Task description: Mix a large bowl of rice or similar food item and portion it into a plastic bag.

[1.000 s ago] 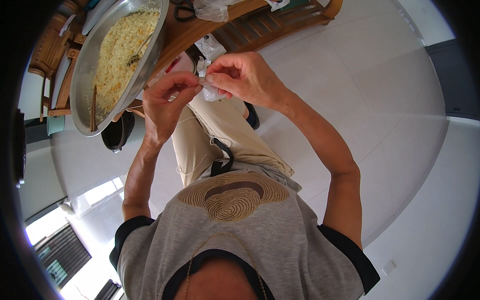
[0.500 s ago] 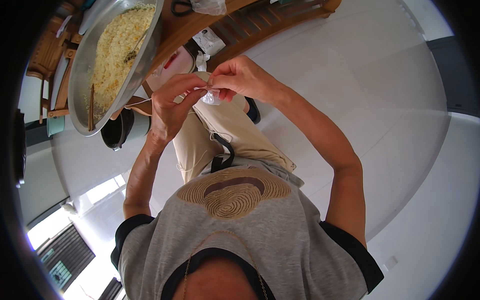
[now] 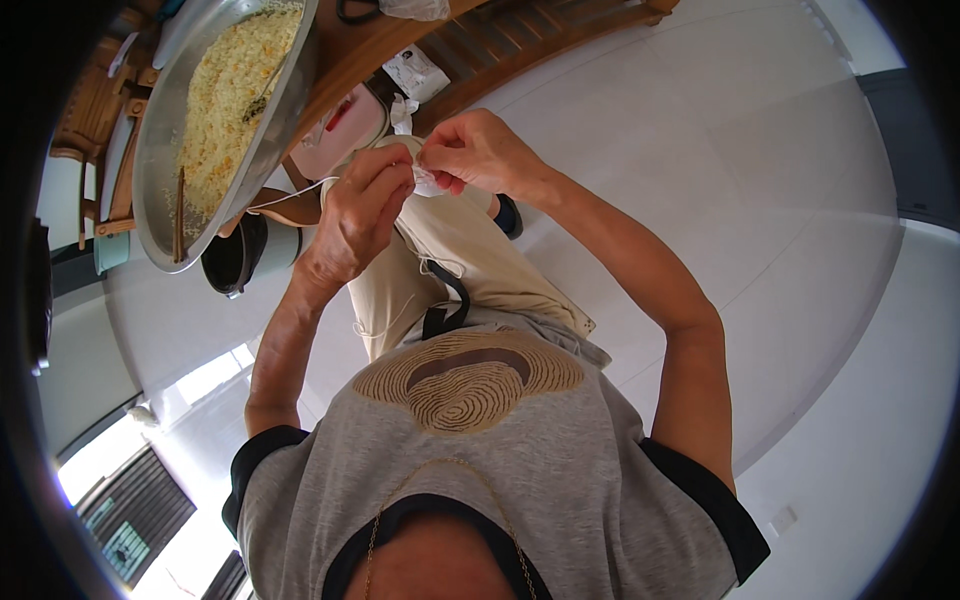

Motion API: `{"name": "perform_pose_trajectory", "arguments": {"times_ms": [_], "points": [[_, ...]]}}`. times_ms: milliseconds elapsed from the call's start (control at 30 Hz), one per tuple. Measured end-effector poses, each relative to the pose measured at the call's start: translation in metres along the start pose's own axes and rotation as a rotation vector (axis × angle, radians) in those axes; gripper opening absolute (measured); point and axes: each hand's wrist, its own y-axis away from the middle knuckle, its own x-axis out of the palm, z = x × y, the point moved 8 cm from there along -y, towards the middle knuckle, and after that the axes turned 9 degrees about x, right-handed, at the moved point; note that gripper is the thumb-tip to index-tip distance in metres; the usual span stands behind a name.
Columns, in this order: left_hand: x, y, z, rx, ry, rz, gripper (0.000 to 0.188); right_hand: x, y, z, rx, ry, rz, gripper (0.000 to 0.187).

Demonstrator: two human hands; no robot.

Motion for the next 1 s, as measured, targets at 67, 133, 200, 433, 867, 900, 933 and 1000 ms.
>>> {"name": "perform_pose_trajectory", "arguments": {"times_ms": [67, 133, 200, 433, 867, 900, 933, 1000], "points": [[0.002, 0.002, -0.001, 0.006, -0.024, 0.013, 0.015, 0.001, 0.000, 0.001, -0.003, -0.004, -0.003, 0.017], [0.007, 0.006, 0.004, -0.075, 0.045, 0.058, 0.016, 0.002, 0.000, 0.001, -0.006, -0.009, -0.004, 0.017], [0.007, 0.008, 0.010, -0.224, 0.146, 0.046, 0.016, 0.000, -0.002, -0.002, -0.007, 0.016, -0.023, 0.016], [0.015, 0.013, 0.023, -0.383, 0.182, 0.062, 0.013, 0.003, -0.005, -0.008, -0.050, 0.116, -0.050, 0.013], [0.033, 0.031, 0.043, -0.701, 0.405, 0.156, 0.012, 0.006, 0.001, -0.013, -0.132, 0.011, 0.005, 0.017], [0.032, 0.033, 0.045, -0.730, 0.416, 0.129, 0.011, 0.006, 0.004, -0.011, -0.163, -0.037, 0.017, 0.016], [0.030, 0.035, 0.047, -0.759, 0.427, 0.102, 0.011, 0.006, 0.006, -0.011, -0.164, -0.036, 0.019, 0.016], [0.030, 0.036, 0.047, -0.803, 0.421, 0.110, 0.010, 0.005, 0.009, -0.014, -0.153, 0.087, -0.028, 0.014]]}}
